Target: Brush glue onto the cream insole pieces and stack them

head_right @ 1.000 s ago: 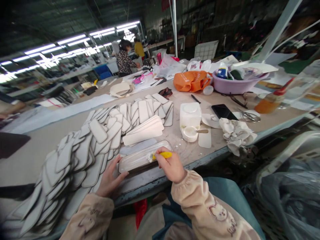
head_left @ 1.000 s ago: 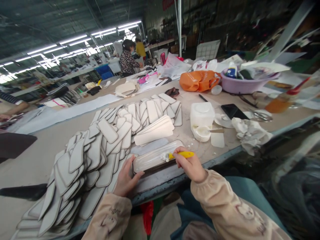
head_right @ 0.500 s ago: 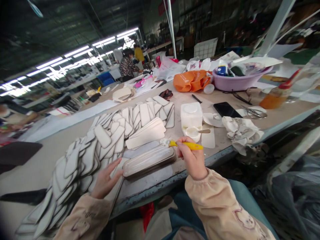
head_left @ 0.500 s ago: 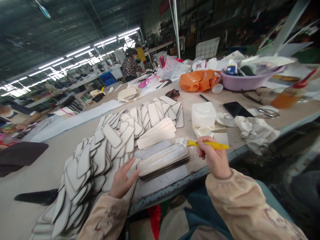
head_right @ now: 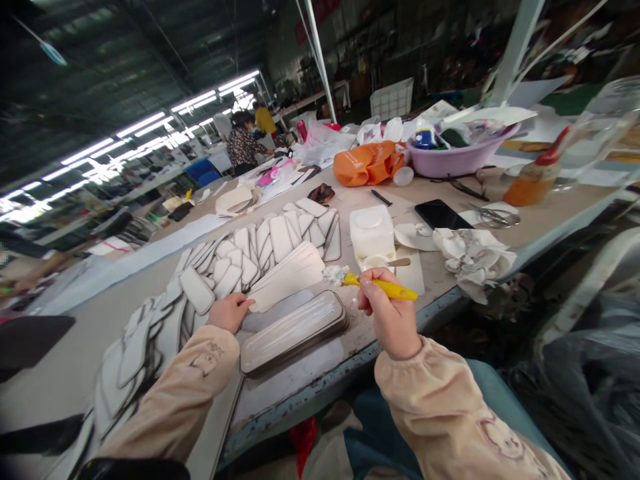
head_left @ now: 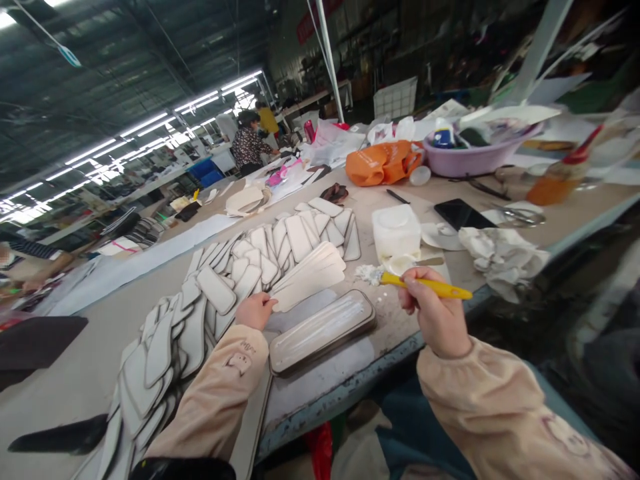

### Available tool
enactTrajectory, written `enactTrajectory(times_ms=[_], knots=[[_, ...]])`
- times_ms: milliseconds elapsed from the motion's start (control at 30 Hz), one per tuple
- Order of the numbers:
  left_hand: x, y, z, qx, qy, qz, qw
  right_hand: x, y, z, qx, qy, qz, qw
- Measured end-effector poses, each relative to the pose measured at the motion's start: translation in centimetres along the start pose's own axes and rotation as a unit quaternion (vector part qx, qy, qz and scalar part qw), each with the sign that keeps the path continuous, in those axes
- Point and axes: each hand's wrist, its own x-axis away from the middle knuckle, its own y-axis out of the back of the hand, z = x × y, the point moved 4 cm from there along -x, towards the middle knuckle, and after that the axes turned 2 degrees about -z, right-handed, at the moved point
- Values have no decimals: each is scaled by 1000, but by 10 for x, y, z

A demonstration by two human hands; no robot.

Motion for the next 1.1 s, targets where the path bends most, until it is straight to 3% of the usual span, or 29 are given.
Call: enactTrajectory(times_ms=[100, 267, 367, 467, 600, 767, 900, 1000, 1100], knots=[[8, 18, -4, 50, -41, -16, 998, 0, 0, 0, 20, 6, -10, 1000], [39, 76, -17, 182, -128, -10, 975, 4, -8, 3, 66, 81, -8, 995], [63, 104, -23, 231, -118, 12, 966, 6, -15, 1, 130, 134, 31, 982], [83, 113, -25, 306, -79, 26, 948, 9, -23, -7, 164, 144, 71, 973], [96, 98, -23, 383, -5, 50, 922, 13, -28, -15, 225, 137, 65, 962], [98, 59, -18, 404, 46, 107, 907, 12, -32, -23, 281, 162, 15, 946], [97, 33, -6, 378, 68, 81, 920, 10, -42, -42, 359, 149, 53, 920], [99, 20, 3, 348, 75, 50, 933, 11, -47, -52, 384, 147, 79, 908], [101, 11, 8, 327, 76, 54, 941, 12, -49, -56, 407, 153, 96, 895]])
